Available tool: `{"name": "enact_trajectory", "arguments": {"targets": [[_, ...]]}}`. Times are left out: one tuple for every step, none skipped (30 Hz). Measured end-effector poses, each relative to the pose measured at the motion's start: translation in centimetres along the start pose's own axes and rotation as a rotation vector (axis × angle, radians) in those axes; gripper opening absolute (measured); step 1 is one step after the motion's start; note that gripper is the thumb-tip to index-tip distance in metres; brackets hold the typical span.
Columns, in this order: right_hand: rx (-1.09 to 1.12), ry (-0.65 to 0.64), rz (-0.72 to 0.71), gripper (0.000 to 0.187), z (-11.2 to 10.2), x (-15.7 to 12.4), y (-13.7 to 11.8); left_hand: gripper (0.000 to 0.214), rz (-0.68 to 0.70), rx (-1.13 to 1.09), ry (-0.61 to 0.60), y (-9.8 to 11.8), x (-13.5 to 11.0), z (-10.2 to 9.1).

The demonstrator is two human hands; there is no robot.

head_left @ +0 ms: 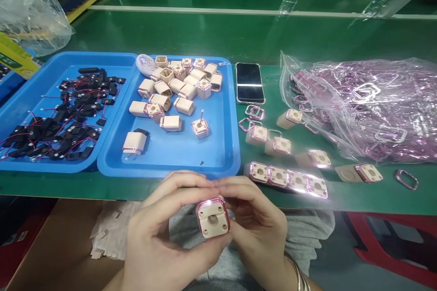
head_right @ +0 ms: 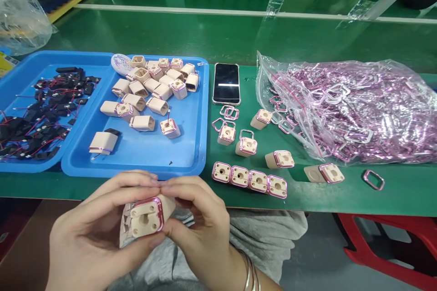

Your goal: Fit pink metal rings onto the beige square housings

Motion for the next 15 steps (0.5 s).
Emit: {"name": "enact_trajectory", "arguments": {"targets": [[-0.015,-0.008,-0.006,0.023,-0.1,0.0,0.0,0.039,0.0,0.0,-0.002,0.0,0.0,-0.1],[-0.03,-0.018,-0.01,0.024,-0.1,0.0,0.1,0.04,0.002,-0.002,0.002,0.0,0.0,-0.1],[-0.044,-0.027,-0.015,0.025,-0.2,-0.1,0.1,0.04,0.002,-0.002,0.006,0.1,0.0,-0.2],[-0.056,-0.04,-0.016,0.026,-0.4,-0.1,0.1,0.039,0.003,0.0,0.007,0.2,0.0,-0.2],[-0.069,-0.055,-0.017,0.027,-0.5,-0.1,0.1,0.038,0.007,0.0,0.008,0.2,0.0,-0.3],[-0.086,-0.074,-0.017,0.028,-0.7,-0.1,0.1,0.036,0.014,0.002,0.005,0.3,0.1,-0.4],[-0.108,-0.094,-0.016,0.028,-0.8,-0.1,0.0,0.034,0.017,0.002,-0.002,0.3,0.1,-0.5],[-0.133,-0.114,-0.021,0.028,-1.0,-0.1,-0.2,0.034,0.02,0.0,-0.007,0.2,0.1,-0.6],[-0.159,-0.13,-0.029,0.028,-1.1,-0.1,-0.3,0.034,0.01,-0.011,-0.013,0.1,0.1,-0.7],[-0.185,-0.142,-0.04,0.028,-1.2,0.0,-0.5,0.034,-0.005,-0.034,-0.017,-0.1,0.1,-0.7],[-0.207,-0.151,-0.052,0.028,-1.3,0.0,-0.7,0.034,-0.031,-0.073,-0.026,-0.3,0.0,-0.8],[-0.225,-0.156,-0.061,0.028,-1.3,0.0,-0.9,0.034,-0.059,-0.129,-0.039,-0.5,-0.1,-0.8],[-0.24,-0.161,-0.068,0.028,-1.3,0.1,-1.1,0.033,-0.087,-0.192,-0.05,-0.8,-0.1,-0.8],[-0.253,-0.164,-0.072,0.027,-1.3,0.1,-1.4,0.032,-0.11,-0.252,-0.058,-1.0,-0.2,-0.8],[-0.263,-0.17,-0.074,0.026,-1.3,0.1,-1.6,0.031,-0.129,-0.296,-0.063,-1.1,-0.3,-0.9]]}}
Point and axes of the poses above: each hand's wrist, its own x-axis towards the middle knuckle, its own z-axis out of the palm, y = z × x, the point moved 1 cm from there along x, towards the middle knuckle, and after that the axes turned 9 degrees about -y, right-handed, at the moved point
